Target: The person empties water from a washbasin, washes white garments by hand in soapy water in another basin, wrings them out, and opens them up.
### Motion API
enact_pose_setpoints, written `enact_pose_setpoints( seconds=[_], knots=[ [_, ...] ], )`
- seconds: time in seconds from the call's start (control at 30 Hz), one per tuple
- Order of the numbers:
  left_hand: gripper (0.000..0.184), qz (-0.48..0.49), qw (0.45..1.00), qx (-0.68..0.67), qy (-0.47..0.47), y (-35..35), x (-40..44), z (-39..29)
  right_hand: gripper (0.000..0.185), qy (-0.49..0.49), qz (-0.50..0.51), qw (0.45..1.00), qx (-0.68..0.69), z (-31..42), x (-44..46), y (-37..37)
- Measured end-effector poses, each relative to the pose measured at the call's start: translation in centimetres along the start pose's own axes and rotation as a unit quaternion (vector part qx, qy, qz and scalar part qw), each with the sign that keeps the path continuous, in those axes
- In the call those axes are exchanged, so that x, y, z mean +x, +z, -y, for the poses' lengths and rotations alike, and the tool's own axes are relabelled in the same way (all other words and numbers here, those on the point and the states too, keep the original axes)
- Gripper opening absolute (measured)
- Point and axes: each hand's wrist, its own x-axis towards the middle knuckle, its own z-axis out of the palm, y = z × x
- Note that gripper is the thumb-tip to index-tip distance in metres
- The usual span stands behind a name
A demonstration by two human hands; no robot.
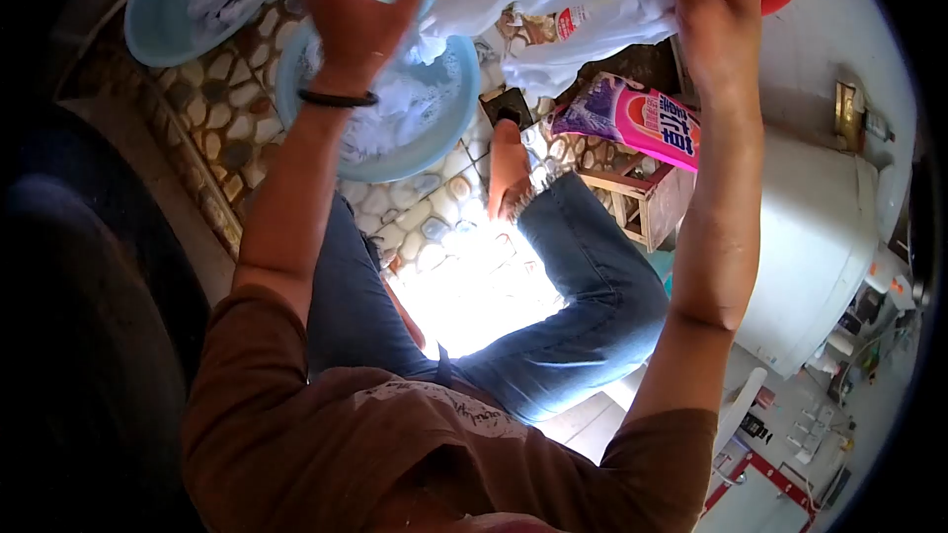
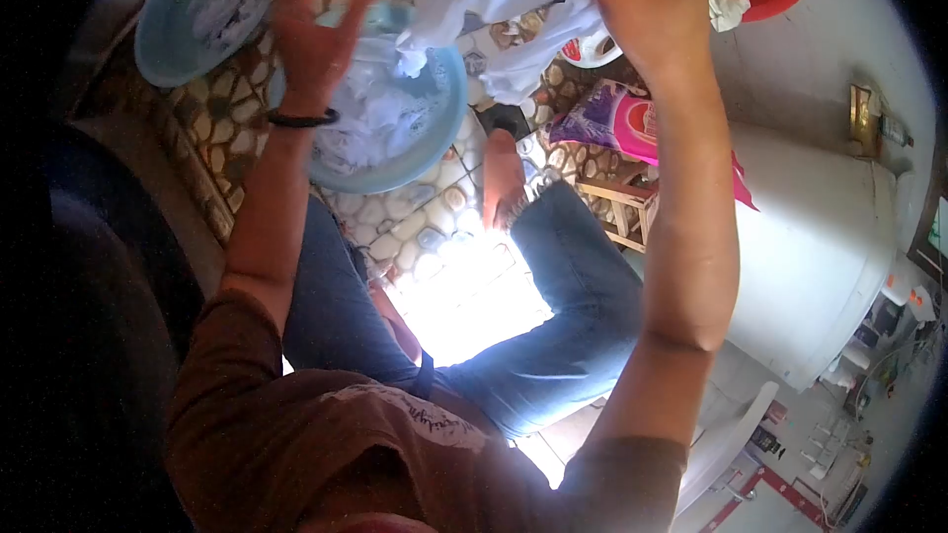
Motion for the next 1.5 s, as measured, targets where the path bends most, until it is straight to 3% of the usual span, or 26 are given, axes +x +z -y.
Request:
enact_pose_setpoints(
  seconds=[0.03, 0.1, 0.2, 0.23, 0.3, 0.33, 0.43, 0.47, 0.53, 0.57, 0.63, 0.7, 0.73, 0.83, 0.87, 0.9, 0.93, 1.0, 1.03, 1.07, 1.1, 1.2, 1.23, 1.33, 1.43, 1.5],
  knots=[
    [0.032, 0.063, 0.994, -0.087, -0.026, 0.9, -0.6, -2.0, 0.015, -0.004, 0.006, 1.0, 0.008, 0.4, -0.2, 0.1],
    [0.035, 0.162, 0.977, -0.116, -0.078, 1.4, -0.7, -5.8, 0.014, -0.003, 0.034, 0.999, 0.013, 1.3, -0.3, 0.5],
    [0.032, 0.161, 0.979, -0.082, -0.094, 1.5, -2.6, -5.3, 0.012, 0.051, 0.107, 0.991, -0.053, 2.9, -0.4, 0.3],
    [0.027, 0.198, 0.949, -0.195, -0.149, 1.3, -2.7, -4.6, 0.013, 0.043, 0.093, 0.992, -0.071, 2.3, -0.2, 0.2],
    [0.018, 0.261, 0.838, -0.406, -0.256, 0.4, -2.5, -3.7, 0.014, -0.029, 0.058, 0.989, -0.132, 0.3, 0.4, 0.0],
    [0.018, 0.291, 0.814, -0.408, -0.292, -0.4, -2.5, -3.4, 0.014, -0.067, 0.038, 0.983, -0.164, -0.7, 0.9, 0.1],
    [0.022, 0.36, 0.734, -0.411, -0.403, -2.3, -1.5, -3.6, 0.014, -0.053, 0.01, 0.998, -0.029, -6.0, 2.4, 1.0],
    [0.022, 0.319, 0.723, -0.456, -0.41, -2.1, -1.7, -3.5, 0.011, 0.001, 0.026, 0.999, -0.024, -6.5, 2.2, 1.3],
    [0.024, 0.231, 0.693, -0.539, -0.418, -1.9, -2.7, -2.8, 0.008, 0.017, 0.012, 0.998, 0.063, -7.6, 0.8, 2.9],
    [0.024, 0.222, 0.688, -0.54, -0.431, -2.1, -2.8, -2.8, 0.03, -0.003, -0.025, 0.997, -0.072, -8.3, -0.6, 3.4],
    [0.026, 0.202, 0.675, -0.545, -0.454, -2.3, -2.8, -3.1, 0.04, 0.097, 0.063, 0.992, -0.047, -8.9, -3.5, 4.6],
    [0.022, 0.162, 0.678, -0.557, -0.453, -2.2, -2.4, -4.1, 0.062, 0.342, 0.263, 0.9, 0.063, -8.5, -5.2, 6.6],
    [0.02, 0.142, 0.679, -0.562, -0.451, -2.1, -2.3, -4.6, 0.075, 0.364, 0.291, 0.881, 0.082, -10.3, -6.6, 8.3],
    [0.022, 0.155, 0.709, -0.553, -0.41, -2.6, -1.5, -5.9, 0.081, 0.3, 0.227, 0.896, 0.237, -11.5, -8.1, 11.3],
    [0.024, 0.118, 0.711, -0.557, -0.412, -3.1, -1.3, -6.5, 0.082, 0.276, 0.2, 0.892, 0.298, -11.9, -8.2, 11.9],
    [0.025, 0.082, 0.713, -0.561, -0.412, -3.6, -1.1, -7.1, 0.082, 0.325, 0.23, 0.852, 0.34, -12.2, -8.1, 12.4],
    [0.027, 0.049, 0.713, -0.565, -0.413, -3.9, -0.8, -7.6, 0.082, 0.333, 0.249, 0.848, 0.329, -12.4, -8.1, 12.9],
    [0.032, 0.054, 0.681, -0.603, -0.411, -5.0, -0.7, -7.6, 0.082, 0.347, 0.282, 0.841, 0.305, -12.6, -8.3, 14.2],
    [0.033, 0.037, 0.671, -0.602, -0.431, -5.3, -0.9, -7.4, 0.071, 0.322, 0.264, 0.813, 0.406, -13.3, -8.4, 15.0],
    [0.034, 0.018, 0.66, -0.6, -0.451, -5.4, -0.9, -7.6, 0.067, 0.278, 0.231, 0.825, 0.434, -13.0, -8.1, 14.9],
    [0.035, -0.027, 0.681, -0.567, -0.463, -5.4, -0.8, -8.4, 0.062, 0.233, 0.198, 0.832, 0.463, -12.7, -7.7, 14.7],
    [0.034, 0.027, 0.784, -0.483, -0.39, -6.5, -0.4, -8.6, 0.054, 0.144, 0.162, 0.808, 0.548, -11.9, -6.4, 13.3],
    [0.031, 0.021, 0.805, -0.418, -0.419, -6.7, 0.1, -8.7, 0.052, 0.121, 0.157, 0.795, 0.574, -11.8, -5.9, 12.3],
    [0.021, -0.031, 0.941, -0.132, -0.311, -6.9, -1.0, -6.0, 0.05, 0.166, 0.227, 0.845, 0.455, -11.0, -5.8, 8.8],
    [0.016, -0.083, 0.956, -0.09, -0.266, -6.8, -0.9, -5.7, 0.044, 0.185, 0.252, 0.912, 0.265, -10.1, -5.0, 5.1],
    [0.016, -0.092, 0.953, -0.096, -0.272, -5.7, -0.4, -7.1, 0.042, 0.187, 0.304, 0.922, 0.147, -10.9, -3.7, 3.2]
  ],
)
